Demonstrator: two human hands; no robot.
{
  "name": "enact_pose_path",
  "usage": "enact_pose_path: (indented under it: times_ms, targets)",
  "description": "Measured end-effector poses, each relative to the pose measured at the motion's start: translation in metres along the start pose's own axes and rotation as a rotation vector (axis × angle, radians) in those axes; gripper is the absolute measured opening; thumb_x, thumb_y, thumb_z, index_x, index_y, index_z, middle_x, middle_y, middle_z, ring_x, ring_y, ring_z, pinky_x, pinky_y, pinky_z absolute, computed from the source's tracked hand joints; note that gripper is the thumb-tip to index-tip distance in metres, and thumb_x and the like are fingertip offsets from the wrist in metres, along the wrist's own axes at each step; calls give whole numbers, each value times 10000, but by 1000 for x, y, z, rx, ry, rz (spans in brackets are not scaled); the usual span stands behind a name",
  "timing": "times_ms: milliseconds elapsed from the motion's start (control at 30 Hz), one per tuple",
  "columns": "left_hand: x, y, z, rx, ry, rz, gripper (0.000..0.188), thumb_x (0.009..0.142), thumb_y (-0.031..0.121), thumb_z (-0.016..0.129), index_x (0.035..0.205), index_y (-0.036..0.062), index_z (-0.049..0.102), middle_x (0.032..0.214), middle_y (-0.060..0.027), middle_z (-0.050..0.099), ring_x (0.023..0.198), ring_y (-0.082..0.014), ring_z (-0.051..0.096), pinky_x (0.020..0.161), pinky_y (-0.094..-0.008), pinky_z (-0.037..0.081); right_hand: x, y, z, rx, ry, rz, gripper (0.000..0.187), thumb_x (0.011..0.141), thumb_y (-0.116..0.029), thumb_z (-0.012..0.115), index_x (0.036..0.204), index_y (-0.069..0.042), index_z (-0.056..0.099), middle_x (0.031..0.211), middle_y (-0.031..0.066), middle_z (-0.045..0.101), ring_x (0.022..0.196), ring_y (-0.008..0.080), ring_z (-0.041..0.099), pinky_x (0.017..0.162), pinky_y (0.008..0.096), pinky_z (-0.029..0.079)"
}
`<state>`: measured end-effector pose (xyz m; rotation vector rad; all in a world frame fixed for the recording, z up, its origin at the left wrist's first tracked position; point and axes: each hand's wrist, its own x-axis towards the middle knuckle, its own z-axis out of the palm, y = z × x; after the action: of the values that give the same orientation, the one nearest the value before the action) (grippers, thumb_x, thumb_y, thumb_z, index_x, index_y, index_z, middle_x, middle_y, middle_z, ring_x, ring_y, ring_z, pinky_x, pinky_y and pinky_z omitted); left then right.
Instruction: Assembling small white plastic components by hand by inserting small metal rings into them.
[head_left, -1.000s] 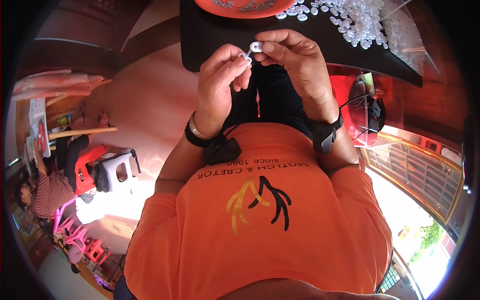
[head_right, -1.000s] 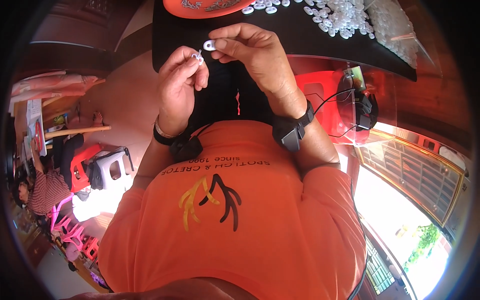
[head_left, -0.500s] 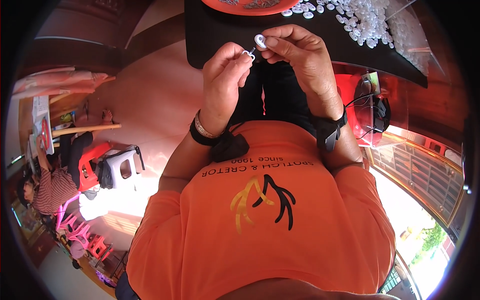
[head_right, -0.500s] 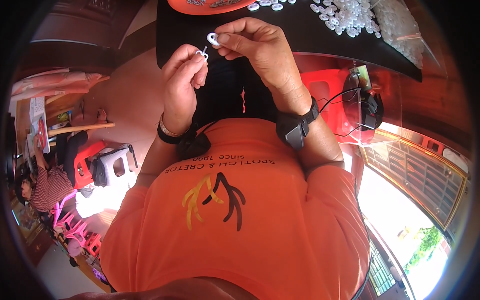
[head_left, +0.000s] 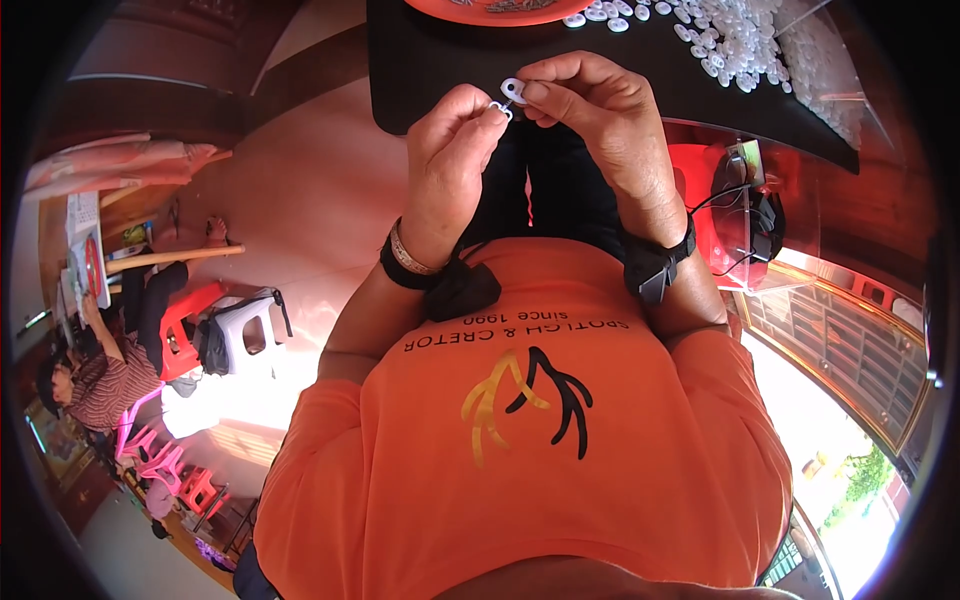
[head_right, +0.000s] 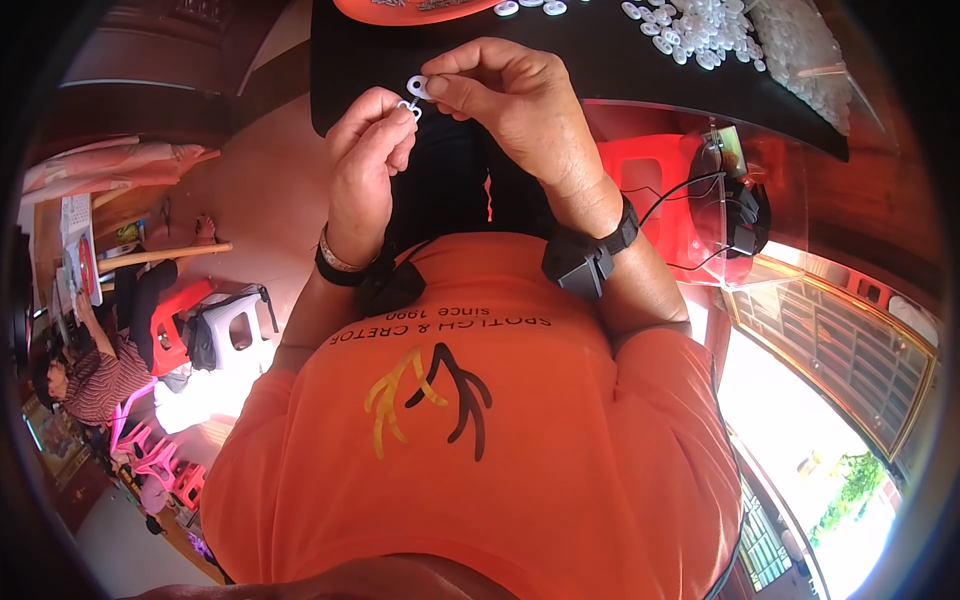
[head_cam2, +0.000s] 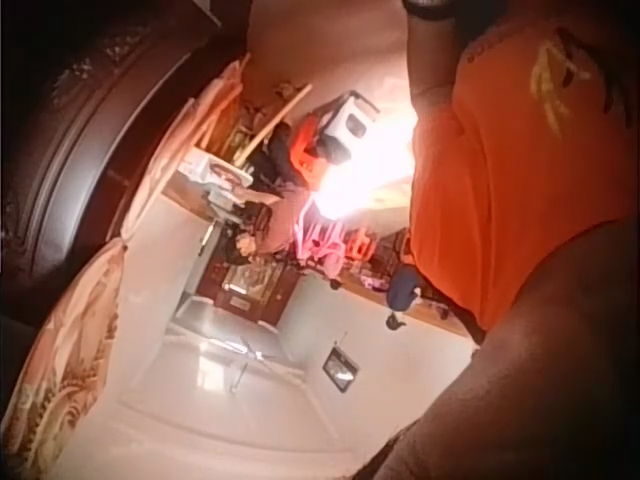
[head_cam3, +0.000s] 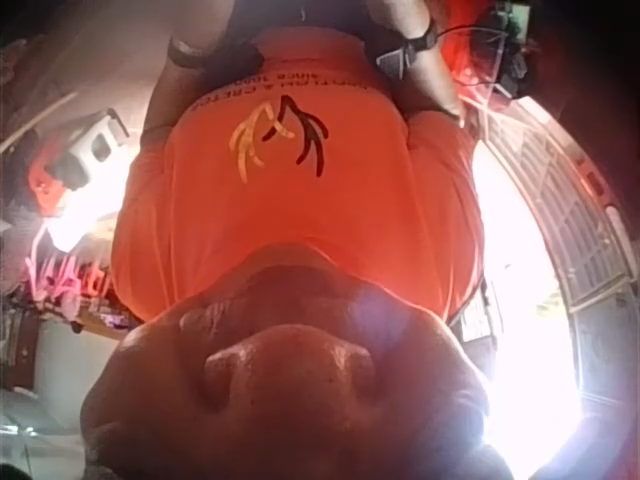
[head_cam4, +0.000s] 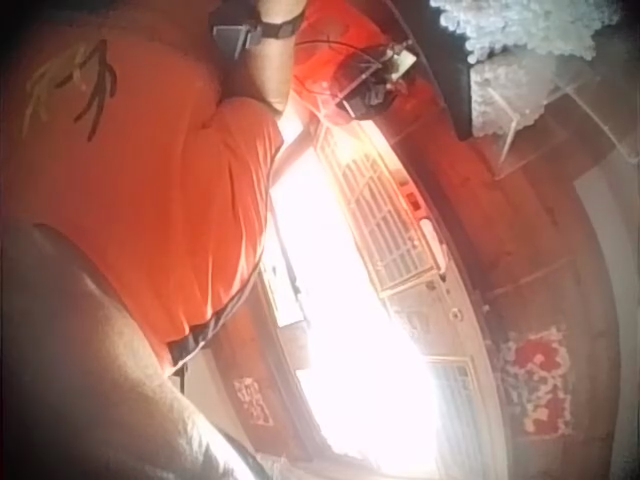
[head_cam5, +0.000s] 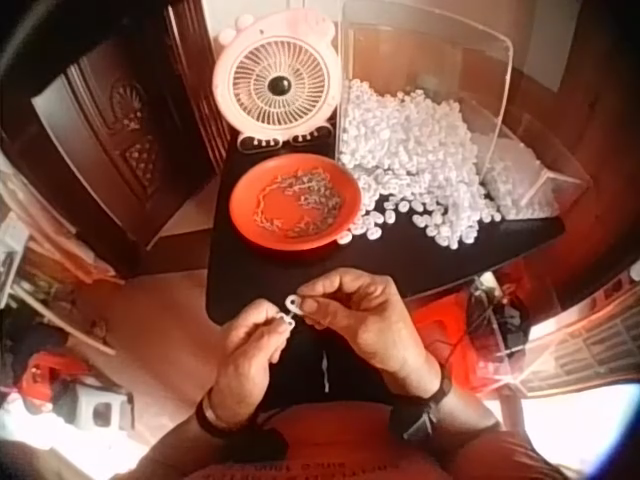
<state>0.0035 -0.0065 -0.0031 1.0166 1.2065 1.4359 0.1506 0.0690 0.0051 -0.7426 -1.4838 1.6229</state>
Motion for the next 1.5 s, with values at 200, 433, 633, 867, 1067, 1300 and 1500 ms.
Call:
enact_pose_path:
  times_ms: [200, 433, 633, 867, 1067, 1300, 1500]
  targets:
    - [-1, 0, 1, 0, 3, 2, 159, 883, 140, 503, 751, 52, 496, 595, 37, 419, 537, -38, 346, 493, -202, 243, -2, 1, 4, -49, 25, -51, 123, 853, -56, 651, 961, -1, 674, 836, 26, 680, 756, 68, 607, 691, 200, 493]
    - [-3, 2, 2, 20, -14, 12, 168, 899, 154, 495, 763, 55, 495, 609, 36, 420, 550, -34, 349, 497, -199, 250, -3, -1, 2, -84, -15, -59, 118, 856, -40, 644, 960, 11, 665, 848, 35, 680, 798, 80, 621, 731, 204, 501]
    - [-5, -2, 4, -22, 12, 33, 170, 910, 153, 485, 773, 51, 492, 616, 33, 422, 552, -35, 351, 500, -195, 253, -6, 2, 6, -95, -31, -43, 129, 855, -25, 640, 977, 11, 653, 860, 33, 671, 814, 76, 617, 743, 216, 505]
    - [-5, 0, 3, -86, 37, -17, 177, 914, 157, 479, 825, 18, 540, 611, 21, 442, 542, -46, 371, 500, -195, 282, -8, 1, 10, -187, -77, -110, 226, 794, -35, 695, 1005, -9, 619, 841, 39, 660, 774, 103, 631, 738, 240, 514]
    - [-6, -2, 4, -102, 51, -95, 174, 905, 154, 485, 849, 7, 560, 619, 8, 479, 545, -53, 417, 505, -195, 306, -10, 1, 11, -265, -45, -139, 266, 743, -36, 730, 984, -20, 617, 808, 41, 651, 755, 118, 638, 726, 253, 524]
    - [-2, -5, 5, -64, 65, -84, 201, 906, 187, 485, 850, 12, 567, 629, -3, 509, 552, -69, 475, 507, -200, 332, -9, -1, 11, -490, -4, -279, 243, 727, -77, 737, 938, -20, 632, 796, 65, 649, 744, 148, 650, 695, 261, 532]
    - [-1, -3, 4, -93, 14, -96, 246, 916, 231, 483, 859, 9, 571, 647, -11, 527, 553, -77, 489, 510, -205, 347, -11, -4, 9, -541, -53, -288, 297, 717, -49, 740, 991, -37, 624, 868, 30, 653, 790, 129, 633, 735, 250, 514]
